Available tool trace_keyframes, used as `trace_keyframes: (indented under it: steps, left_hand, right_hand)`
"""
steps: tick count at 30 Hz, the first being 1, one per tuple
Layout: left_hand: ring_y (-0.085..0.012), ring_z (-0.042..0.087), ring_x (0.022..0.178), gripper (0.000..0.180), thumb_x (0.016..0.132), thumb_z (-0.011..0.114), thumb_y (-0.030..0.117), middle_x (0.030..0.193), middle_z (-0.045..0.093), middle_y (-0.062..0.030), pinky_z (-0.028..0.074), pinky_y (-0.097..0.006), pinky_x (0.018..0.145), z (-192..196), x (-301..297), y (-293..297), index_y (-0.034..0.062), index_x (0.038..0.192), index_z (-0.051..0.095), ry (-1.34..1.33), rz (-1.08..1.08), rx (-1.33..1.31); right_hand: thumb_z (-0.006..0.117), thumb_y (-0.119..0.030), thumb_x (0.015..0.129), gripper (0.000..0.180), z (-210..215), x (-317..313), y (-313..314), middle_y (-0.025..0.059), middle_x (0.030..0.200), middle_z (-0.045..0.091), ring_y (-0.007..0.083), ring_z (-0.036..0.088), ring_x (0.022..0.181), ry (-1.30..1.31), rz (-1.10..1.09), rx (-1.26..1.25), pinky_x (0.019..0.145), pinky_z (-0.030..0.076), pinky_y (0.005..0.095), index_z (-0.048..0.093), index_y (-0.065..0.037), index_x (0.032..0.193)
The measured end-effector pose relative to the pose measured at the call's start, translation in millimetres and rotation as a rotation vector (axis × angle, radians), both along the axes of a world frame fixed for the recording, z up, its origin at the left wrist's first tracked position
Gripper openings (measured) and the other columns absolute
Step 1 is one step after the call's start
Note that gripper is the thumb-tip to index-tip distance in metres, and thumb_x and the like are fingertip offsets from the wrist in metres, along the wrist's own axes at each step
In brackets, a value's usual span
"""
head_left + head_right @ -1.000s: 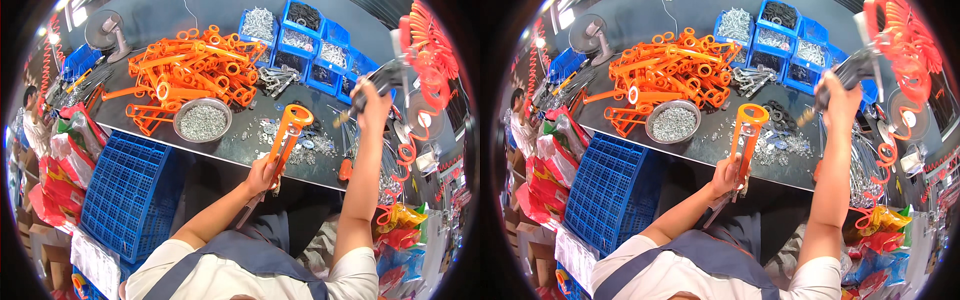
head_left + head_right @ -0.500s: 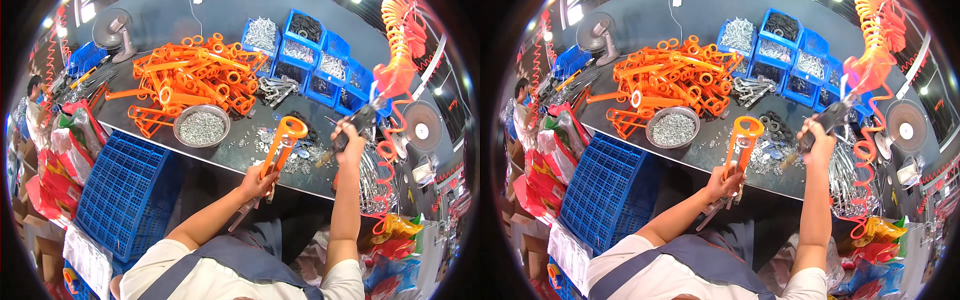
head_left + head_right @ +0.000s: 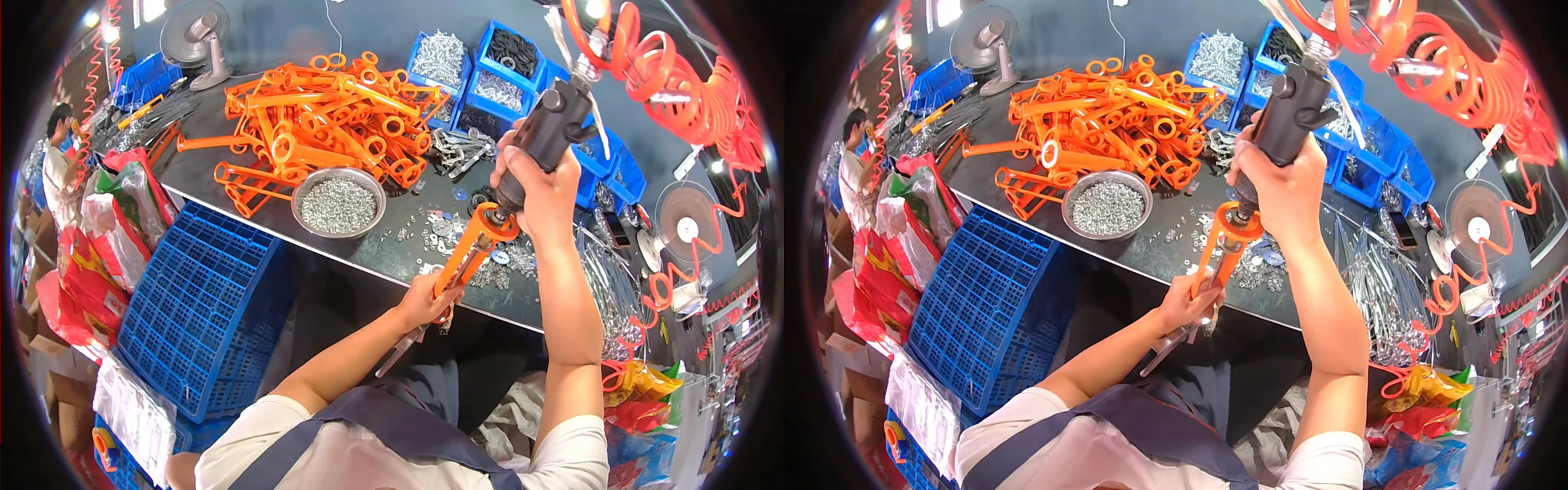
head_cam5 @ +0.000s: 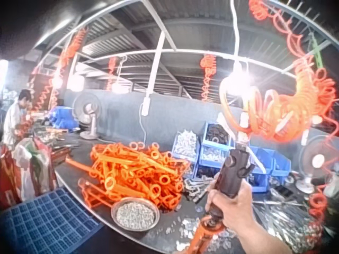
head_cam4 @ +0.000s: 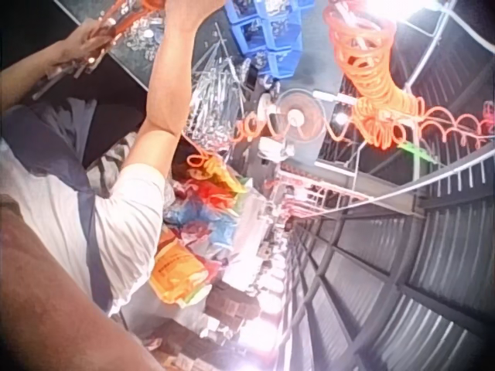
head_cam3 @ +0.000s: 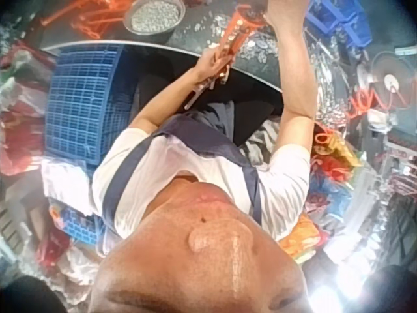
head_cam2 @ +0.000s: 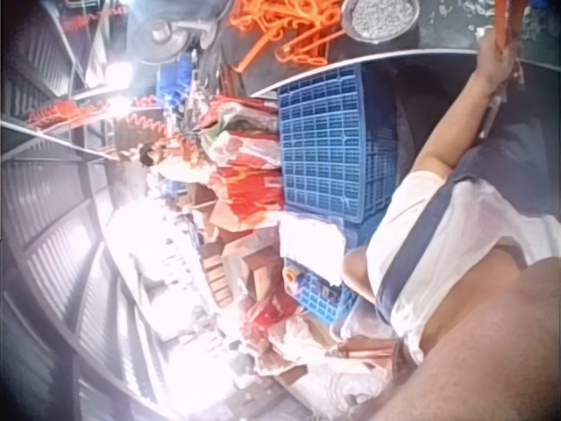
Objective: The person assembles orange plastic parts and metal brackets using screws and washers, driving the fasteners with a power screwdriver and a pneumatic tool at a workbench.
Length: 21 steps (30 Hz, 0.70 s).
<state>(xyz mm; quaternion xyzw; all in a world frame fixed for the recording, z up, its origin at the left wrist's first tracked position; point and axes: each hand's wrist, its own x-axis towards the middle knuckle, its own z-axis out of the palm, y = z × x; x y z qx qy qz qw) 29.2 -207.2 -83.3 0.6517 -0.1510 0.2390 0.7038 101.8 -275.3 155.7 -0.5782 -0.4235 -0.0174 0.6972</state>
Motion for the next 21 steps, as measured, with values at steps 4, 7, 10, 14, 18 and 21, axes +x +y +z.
trace_keyframes:
  steps: [4, 7, 10, 14, 18, 21]
  left_hand:
    - [-0.0059, 0.056, 0.057, 0.013, 0.094, 0.053, 0.013, 0.074, 0.060, -0.0034, 0.045, -0.022, 0.051, 1.3, -2.1, 1.2, 0.0004, 0.097, 0.057, -0.005, 0.001, 0.047]
    - [-0.0063, 0.056, 0.058, 0.010, 0.093, 0.053, 0.011, 0.075, 0.060, -0.0042, 0.045, -0.022, 0.050, 5.2, -4.0, 0.5, 0.0005, 0.093, 0.055, 0.105, -0.049, -0.021]
    - [-0.0068, 0.056, 0.055, 0.011, 0.093, 0.053, 0.009, 0.073, 0.060, -0.0049, 0.044, -0.022, 0.046, 2.4, 0.0, 1.3, 0.0007, 0.086, 0.051, 0.058, -0.020, -0.005]
    - [-0.0098, 0.059, 0.058, 0.007, 0.090, 0.055, 0.006, 0.074, 0.061, -0.0059, 0.046, -0.024, 0.051, 5.6, -1.5, 1.1, -0.0003, 0.088, 0.053, -0.031, 0.055, 0.053]
    - [-0.0129, 0.062, 0.065, 0.010, 0.089, 0.058, 0.005, 0.076, 0.061, -0.0070, 0.050, -0.027, 0.059, 5.4, -3.4, 0.2, -0.0021, 0.096, 0.057, 0.156, -0.006, -0.014]
    - [-0.0130, 0.062, 0.065, 0.011, 0.089, 0.058, 0.005, 0.076, 0.061, -0.0077, 0.050, -0.027, 0.058, 1.5, -4.4, 3.0, -0.0026, 0.097, 0.057, 0.087, -0.002, -0.004]
  right_hand:
    - [0.058, 0.008, 0.078, 0.021, -1.5, -5.8, -4.1, 0.0079, 0.080, 0.059, 0.0145, 0.059, 0.058, 0.013, -0.028, 0.056, 0.054, 0.049, 0.0290, 0.050, 0.003, 0.098]
    - [0.059, 0.006, 0.079, 0.021, -3.0, -6.8, -1.7, 0.0067, 0.078, 0.058, 0.0140, 0.059, 0.058, -0.033, 0.005, 0.083, 0.054, 0.049, 0.0285, 0.050, 0.002, 0.097]
    - [0.058, 0.005, 0.079, 0.020, -5.5, -10.7, -1.6, 0.0081, 0.077, 0.057, 0.0144, 0.057, 0.060, -0.064, -0.071, -0.037, 0.055, 0.049, 0.0293, 0.050, 0.001, 0.097]
    - [0.059, 0.003, 0.077, 0.016, -9.5, -4.2, 1.3, 0.0073, 0.071, 0.056, 0.0154, 0.057, 0.057, -0.045, -0.033, -0.058, 0.053, 0.047, 0.0283, 0.050, 0.000, 0.091]
    - [0.061, 0.002, 0.077, 0.016, 4.6, 0.6, -10.7, 0.0087, 0.074, 0.060, 0.0148, 0.059, 0.055, -0.153, -0.053, 0.196, 0.053, 0.048, 0.0271, 0.052, 0.002, 0.090]
    - [0.060, 0.002, 0.078, 0.017, 36.7, 13.7, -32.9, 0.0121, 0.079, 0.060, 0.0165, 0.058, 0.057, 0.006, -0.127, 0.526, 0.054, 0.050, 0.0300, 0.053, 0.003, 0.094]
